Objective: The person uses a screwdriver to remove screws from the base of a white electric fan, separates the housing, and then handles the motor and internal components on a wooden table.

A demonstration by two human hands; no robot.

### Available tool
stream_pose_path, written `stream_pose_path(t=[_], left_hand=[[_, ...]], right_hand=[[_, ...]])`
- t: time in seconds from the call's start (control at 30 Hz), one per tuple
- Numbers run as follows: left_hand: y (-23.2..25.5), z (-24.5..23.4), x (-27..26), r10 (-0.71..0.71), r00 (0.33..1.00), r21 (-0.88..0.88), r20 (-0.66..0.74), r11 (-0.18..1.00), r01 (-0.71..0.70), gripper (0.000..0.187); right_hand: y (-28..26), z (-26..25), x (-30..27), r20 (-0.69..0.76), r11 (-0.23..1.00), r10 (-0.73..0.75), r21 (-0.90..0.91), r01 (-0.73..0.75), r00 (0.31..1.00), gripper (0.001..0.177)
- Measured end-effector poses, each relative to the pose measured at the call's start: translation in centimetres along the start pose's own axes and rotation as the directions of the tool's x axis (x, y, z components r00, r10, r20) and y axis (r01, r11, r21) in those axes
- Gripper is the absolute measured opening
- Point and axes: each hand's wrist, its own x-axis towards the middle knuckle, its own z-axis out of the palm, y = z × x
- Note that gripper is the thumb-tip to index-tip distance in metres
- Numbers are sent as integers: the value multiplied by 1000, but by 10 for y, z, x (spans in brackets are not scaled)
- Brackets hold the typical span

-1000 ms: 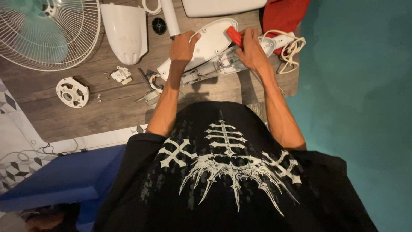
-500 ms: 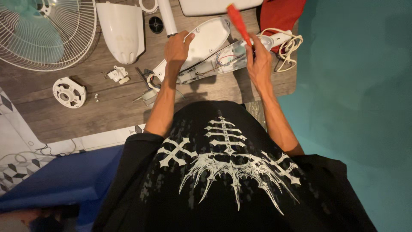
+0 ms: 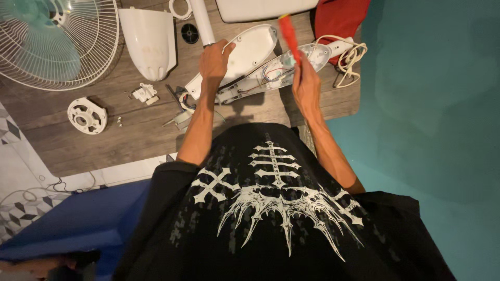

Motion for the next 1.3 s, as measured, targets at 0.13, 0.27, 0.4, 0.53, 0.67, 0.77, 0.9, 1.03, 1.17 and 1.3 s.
stream_pose_path(t=[0.13, 0.27, 0.4, 0.53, 0.67, 0.77, 0.9, 1.03, 1.17, 1.3], left_hand=[[-8, 1, -2, 18, 1000, -47, -17, 999, -19, 39], [-10, -5, 1, 69, 995, -63, -77, 995, -74, 37], [-4, -18, -3, 67, 998, -218, -14, 974, -68, 33], [7, -31, -10, 146, 989, -282, -10, 949, -142, 26], [19, -38, -17, 310, 948, -282, -69, 906, -317, 19], [24, -43, -24, 472, 869, -179, -149, 852, -493, 22], [31, -37, -38, 579, 779, 34, -240, 807, -590, 39], [32, -21, -50, 610, 740, 140, -284, 790, -598, 45], [30, -1, -55, 611, 732, 222, -300, 792, -569, 45], [23, 12, -59, 616, 738, 219, -275, 788, -576, 48]], right_hand=[[9, 1, 2, 121, 971, 239, -18, -239, 963, 28], [19, -1, 9, 68, 947, 313, 56, -317, 947, 21], [35, -6, 13, 101, 900, 417, 92, -425, 904, 28], [36, -8, 18, 112, 845, 427, 304, -440, 897, 21], [32, -19, 30, 133, 701, 460, 552, -451, 878, 23], [32, -32, 43, 75, 661, 437, 649, -376, 896, 20], [38, -42, 53, 16, 767, 400, 541, -344, 916, 18], [44, -30, 57, 129, 796, 448, 394, -460, 885, 25], [51, -8, 51, 200, 938, 342, -14, -347, 918, 20], [61, 13, 47, 222, 978, 202, 9, -209, 954, 23]])
